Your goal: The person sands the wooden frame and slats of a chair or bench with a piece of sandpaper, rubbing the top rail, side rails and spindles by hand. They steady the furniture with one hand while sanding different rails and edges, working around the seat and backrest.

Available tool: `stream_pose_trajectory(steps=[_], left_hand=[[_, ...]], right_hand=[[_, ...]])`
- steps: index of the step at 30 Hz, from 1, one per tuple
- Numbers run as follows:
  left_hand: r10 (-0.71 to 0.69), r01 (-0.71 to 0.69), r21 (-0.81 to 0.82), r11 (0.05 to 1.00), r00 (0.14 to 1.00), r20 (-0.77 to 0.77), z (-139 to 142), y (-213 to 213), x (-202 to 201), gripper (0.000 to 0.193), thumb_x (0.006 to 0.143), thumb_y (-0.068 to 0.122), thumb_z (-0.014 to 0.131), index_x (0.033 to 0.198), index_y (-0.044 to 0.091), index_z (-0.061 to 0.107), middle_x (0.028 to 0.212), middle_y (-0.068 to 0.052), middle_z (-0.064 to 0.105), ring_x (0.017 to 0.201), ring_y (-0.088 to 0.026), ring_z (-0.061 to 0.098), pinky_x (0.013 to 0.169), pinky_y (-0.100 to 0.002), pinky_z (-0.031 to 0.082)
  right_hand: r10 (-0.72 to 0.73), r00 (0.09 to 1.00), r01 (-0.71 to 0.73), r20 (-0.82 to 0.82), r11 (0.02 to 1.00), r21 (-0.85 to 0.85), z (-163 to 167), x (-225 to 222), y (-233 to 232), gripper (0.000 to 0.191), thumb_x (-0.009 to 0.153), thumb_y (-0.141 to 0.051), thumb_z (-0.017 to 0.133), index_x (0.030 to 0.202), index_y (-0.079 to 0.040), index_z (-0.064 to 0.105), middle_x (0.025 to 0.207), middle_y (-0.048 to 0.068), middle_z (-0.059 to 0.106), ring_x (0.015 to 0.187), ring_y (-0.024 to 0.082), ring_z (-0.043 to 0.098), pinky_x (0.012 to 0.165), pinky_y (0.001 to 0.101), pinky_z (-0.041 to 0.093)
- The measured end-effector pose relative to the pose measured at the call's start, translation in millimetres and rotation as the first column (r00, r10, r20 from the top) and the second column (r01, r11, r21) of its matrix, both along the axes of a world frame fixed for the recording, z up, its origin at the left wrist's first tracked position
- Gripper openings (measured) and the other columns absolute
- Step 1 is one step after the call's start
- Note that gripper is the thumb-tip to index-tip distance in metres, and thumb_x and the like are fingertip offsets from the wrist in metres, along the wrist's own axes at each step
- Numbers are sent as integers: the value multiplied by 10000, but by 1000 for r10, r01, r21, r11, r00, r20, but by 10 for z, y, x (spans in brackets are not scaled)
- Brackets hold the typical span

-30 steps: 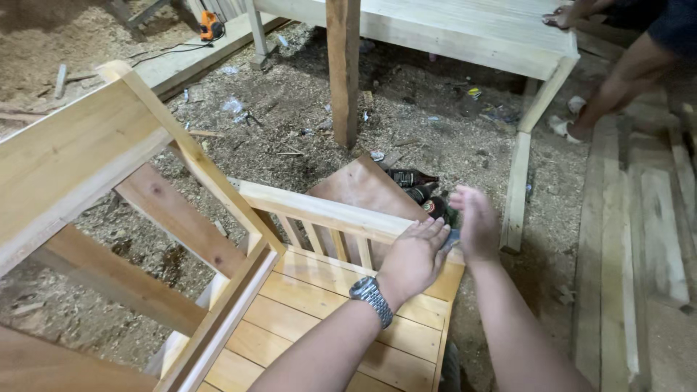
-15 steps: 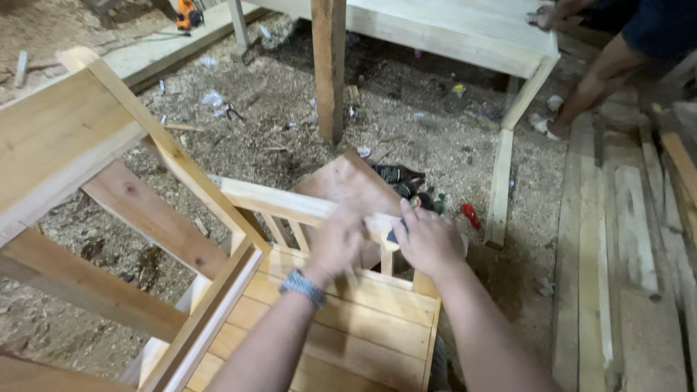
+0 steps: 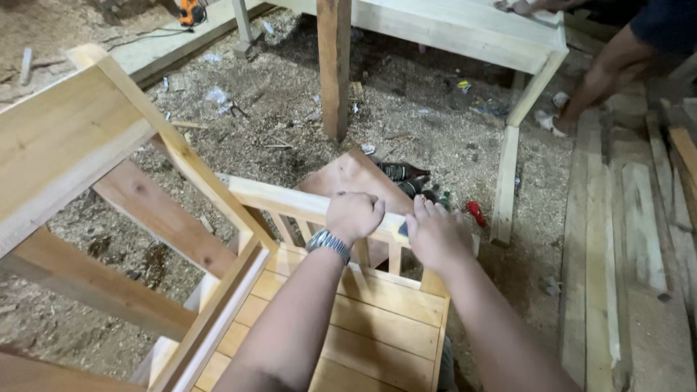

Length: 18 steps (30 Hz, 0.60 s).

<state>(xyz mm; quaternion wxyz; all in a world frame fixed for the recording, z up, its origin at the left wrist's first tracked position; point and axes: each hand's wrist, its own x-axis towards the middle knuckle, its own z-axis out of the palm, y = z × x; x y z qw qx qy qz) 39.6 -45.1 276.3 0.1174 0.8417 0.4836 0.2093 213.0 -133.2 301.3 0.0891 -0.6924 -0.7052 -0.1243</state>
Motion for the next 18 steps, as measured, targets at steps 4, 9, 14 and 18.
stream_pose_trajectory(steps=[4, 9, 14, 18], left_hand=[[16, -17, -23, 1000, 1000, -12, 3, -50, 40, 441, 929, 429, 427, 937, 214, 812, 930, -91, 766, 923, -286, 717, 944, -501, 466], [29, -30, -28, 999, 999, -39, 34, -78, 29, 446, 945, 428, 418, 936, 215, 810, 923, -85, 771, 893, -281, 727, 946, -512, 480], [31, -33, -45, 998, 999, -30, 83, -74, 18, 443, 939, 428, 421, 948, 219, 811, 928, -85, 773, 883, -279, 727, 925, -512, 491], [42, -41, -23, 999, 999, 19, 86, -68, 28, 430, 909, 436, 442, 950, 218, 810, 912, -75, 778, 880, -273, 727, 904, -494, 501]], right_hand=[[-99, 994, 104, 40, 983, -150, 7, -11, -85, 622, 1027, -433, 279, 1501, -59, 427, 1412, 146, 600, 1309, 317, 569, 1117, 565, 345], [-287, 951, 193, -114, 841, -505, 230, -53, 6, 647, 1055, -549, 257, 1616, -243, 355, 1512, 55, 587, 1336, 312, 601, 1186, 480, 429], [125, 990, -99, 68, 950, -297, 263, 45, -119, 1069, 714, -743, 627, 1577, -184, 337, 1535, 122, 475, 1270, 314, 576, 991, 474, 453], [45, 998, -30, 35, 937, -349, 129, 91, -139, 836, 859, -537, 623, 1576, -210, 344, 1519, 27, 518, 1237, 263, 620, 1046, 432, 486]])
